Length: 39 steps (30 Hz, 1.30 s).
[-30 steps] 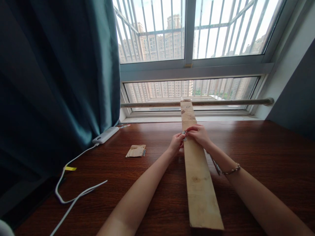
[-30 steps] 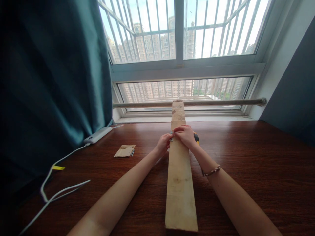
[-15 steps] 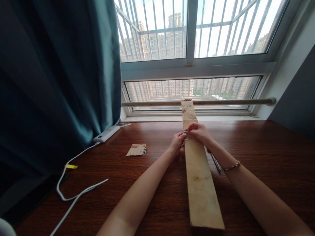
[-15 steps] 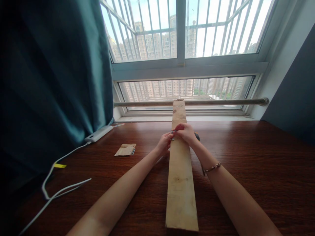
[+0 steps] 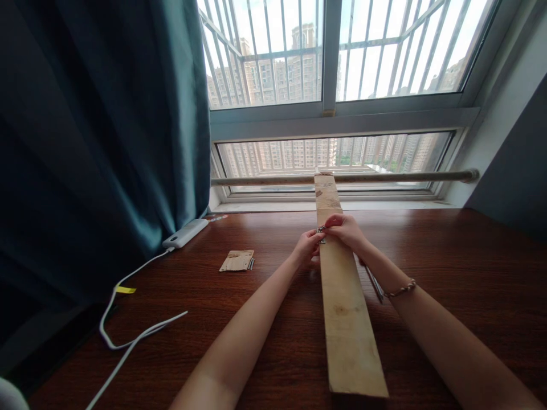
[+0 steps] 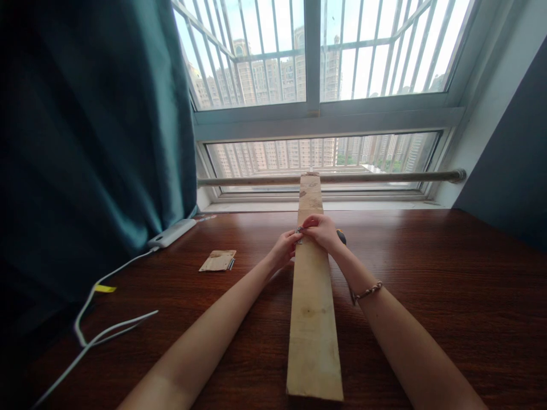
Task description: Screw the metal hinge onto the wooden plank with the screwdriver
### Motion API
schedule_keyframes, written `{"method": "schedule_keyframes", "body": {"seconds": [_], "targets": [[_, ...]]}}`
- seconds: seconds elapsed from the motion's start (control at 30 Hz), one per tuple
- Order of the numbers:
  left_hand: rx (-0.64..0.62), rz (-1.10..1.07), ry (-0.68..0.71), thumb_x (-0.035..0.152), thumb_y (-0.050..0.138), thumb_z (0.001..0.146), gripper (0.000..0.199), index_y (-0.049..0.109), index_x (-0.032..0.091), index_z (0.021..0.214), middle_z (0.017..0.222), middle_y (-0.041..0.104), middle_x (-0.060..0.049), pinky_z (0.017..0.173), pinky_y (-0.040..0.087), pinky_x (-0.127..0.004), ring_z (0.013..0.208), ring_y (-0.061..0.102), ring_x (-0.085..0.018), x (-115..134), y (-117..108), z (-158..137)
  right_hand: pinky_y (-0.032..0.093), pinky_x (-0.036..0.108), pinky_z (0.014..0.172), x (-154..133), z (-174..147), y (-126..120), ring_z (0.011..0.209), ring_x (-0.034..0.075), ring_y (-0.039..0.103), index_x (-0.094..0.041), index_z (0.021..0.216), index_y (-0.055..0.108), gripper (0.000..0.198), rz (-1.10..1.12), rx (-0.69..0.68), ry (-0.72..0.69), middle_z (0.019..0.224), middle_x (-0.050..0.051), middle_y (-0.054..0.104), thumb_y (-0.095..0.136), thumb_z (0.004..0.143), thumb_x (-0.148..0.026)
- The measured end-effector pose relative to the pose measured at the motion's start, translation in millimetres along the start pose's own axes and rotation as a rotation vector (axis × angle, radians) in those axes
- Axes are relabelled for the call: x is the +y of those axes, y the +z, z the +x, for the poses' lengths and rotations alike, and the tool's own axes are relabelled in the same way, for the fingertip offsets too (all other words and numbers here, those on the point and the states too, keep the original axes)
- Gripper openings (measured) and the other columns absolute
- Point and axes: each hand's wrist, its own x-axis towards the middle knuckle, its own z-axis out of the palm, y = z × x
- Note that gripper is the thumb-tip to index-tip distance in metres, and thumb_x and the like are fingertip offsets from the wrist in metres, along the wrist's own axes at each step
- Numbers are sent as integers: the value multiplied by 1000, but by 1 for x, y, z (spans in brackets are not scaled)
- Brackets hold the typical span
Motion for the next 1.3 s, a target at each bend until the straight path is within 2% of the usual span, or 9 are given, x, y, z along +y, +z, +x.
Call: {"method": "schedule_keyframes", "body": {"seconds": [0.1, 0.23, 0.33, 0.57, 0.83, 0.97, 1.3], "targets": [[-26, 1, -20, 36, 73, 54, 41, 61, 13, 85, 54, 51, 3, 42, 29, -18, 43, 45, -6, 4, 0, -2, 48, 25, 62, 0, 2, 0, 65, 15, 62, -16, 72, 63, 21, -3, 5, 11, 67, 1, 67, 71, 55, -23], [-57, -15, -16, 35, 72, 56, 40, 61, 12, 87, 58, 52, 2, 41, 28, -18, 44, 45, -5, 3, -2, -1, 49, 24, 63, -2, 7, -3, 62, 14, 62, -16, 97, 65, 42, -65, -51, 63, 68, 0, 67, 71, 56, -21], [-65, -35, -6, 33, 71, 58, 38, 61, 12, 88, 58, 51, 3, 39, 24, -18, 43, 43, -5, 0, -3, 0, 50, 26, 64, -2, 10, -4, 65, 15, 63, -16, 98, 67, 41, -108, -75, 76, 71, 1, 69, 70, 57, -22], [-63, -37, -17, 33, 71, 58, 41, 61, 13, 92, 62, 55, 1, 41, 26, -18, 46, 46, -5, -1, -4, 0, 53, 32, 69, -2, 8, -2, 68, 20, 66, -19, 104, 65, 51, -71, -8, 80, 69, 1, 71, 72, 54, -18], [-35, -47, -17, 33, 72, 56, 40, 61, 12, 88, 57, 53, 2, 43, 30, -18, 46, 47, -7, 1, -1, -2, 54, 30, 67, -6, 2, 3, 67, 19, 66, -18, 100, 66, 45, -80, 65, 57, 70, 2, 71, 70, 55, -17], [-35, -39, -22, 33, 71, 56, 37, 61, 13, 86, 55, 51, 3, 43, 29, -18, 46, 47, -7, 3, 0, -2, 53, 29, 66, -3, 1, 3, 68, 19, 66, -18, 101, 66, 44, -71, 60, 48, 73, 2, 71, 69, 57, -20], [-21, 39, 7, 33, 66, 61, 27, 56, 13, 77, 53, 44, 5, 37, 16, -19, 38, 34, -3, 0, -1, 3, 53, 30, 66, -2, 0, 5, 68, 20, 66, -20, 85, 69, 28, -127, 110, -28, 70, 2, 71, 71, 57, -23]]}}
